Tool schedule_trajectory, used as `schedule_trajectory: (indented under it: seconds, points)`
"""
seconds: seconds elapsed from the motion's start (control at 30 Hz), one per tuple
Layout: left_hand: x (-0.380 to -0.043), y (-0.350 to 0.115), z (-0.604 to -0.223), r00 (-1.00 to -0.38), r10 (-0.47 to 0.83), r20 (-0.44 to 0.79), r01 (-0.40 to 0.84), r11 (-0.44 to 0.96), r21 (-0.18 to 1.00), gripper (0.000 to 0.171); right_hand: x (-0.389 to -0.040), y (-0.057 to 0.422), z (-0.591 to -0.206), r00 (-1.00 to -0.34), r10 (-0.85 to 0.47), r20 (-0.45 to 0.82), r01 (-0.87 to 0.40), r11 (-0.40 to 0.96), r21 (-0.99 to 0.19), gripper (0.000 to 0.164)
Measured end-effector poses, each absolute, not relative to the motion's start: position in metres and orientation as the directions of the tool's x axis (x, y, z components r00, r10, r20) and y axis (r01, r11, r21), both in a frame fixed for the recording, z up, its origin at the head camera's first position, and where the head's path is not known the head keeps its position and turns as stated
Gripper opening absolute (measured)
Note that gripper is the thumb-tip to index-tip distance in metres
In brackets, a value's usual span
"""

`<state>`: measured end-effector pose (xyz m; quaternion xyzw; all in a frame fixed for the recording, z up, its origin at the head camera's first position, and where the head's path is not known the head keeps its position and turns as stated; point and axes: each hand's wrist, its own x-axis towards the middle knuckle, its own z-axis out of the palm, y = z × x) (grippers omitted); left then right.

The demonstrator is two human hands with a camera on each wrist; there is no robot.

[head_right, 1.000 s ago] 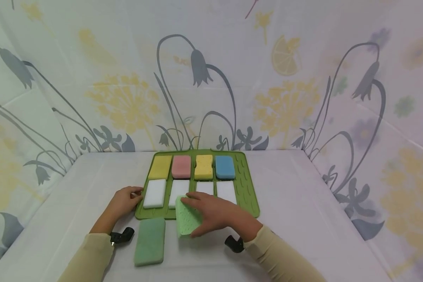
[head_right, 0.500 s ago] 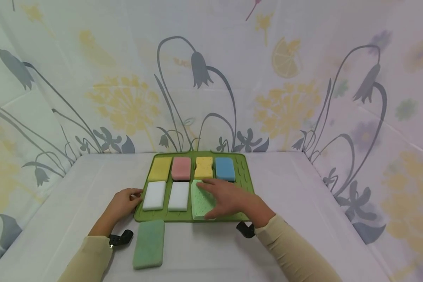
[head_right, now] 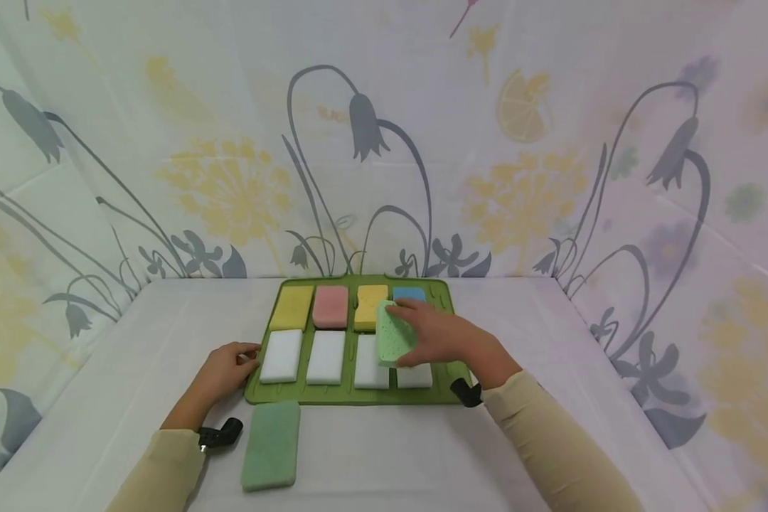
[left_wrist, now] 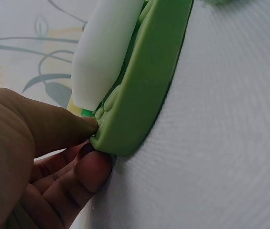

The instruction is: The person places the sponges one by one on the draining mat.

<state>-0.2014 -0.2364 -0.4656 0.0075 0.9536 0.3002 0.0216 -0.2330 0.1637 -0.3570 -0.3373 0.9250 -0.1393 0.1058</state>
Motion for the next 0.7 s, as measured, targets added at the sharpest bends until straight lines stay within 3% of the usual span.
schedule_trajectory:
  seconds: [0.7]
  points:
    - [-0.202, -0.238, -0.469, -0.999, 0.019, -0.037, -0.007, 0.802, 0.597, 0.040, -0.276, 0.207, -0.359, -0.822, -0.568, -0.051, -0.528, 0.792, -0.307, 0.089]
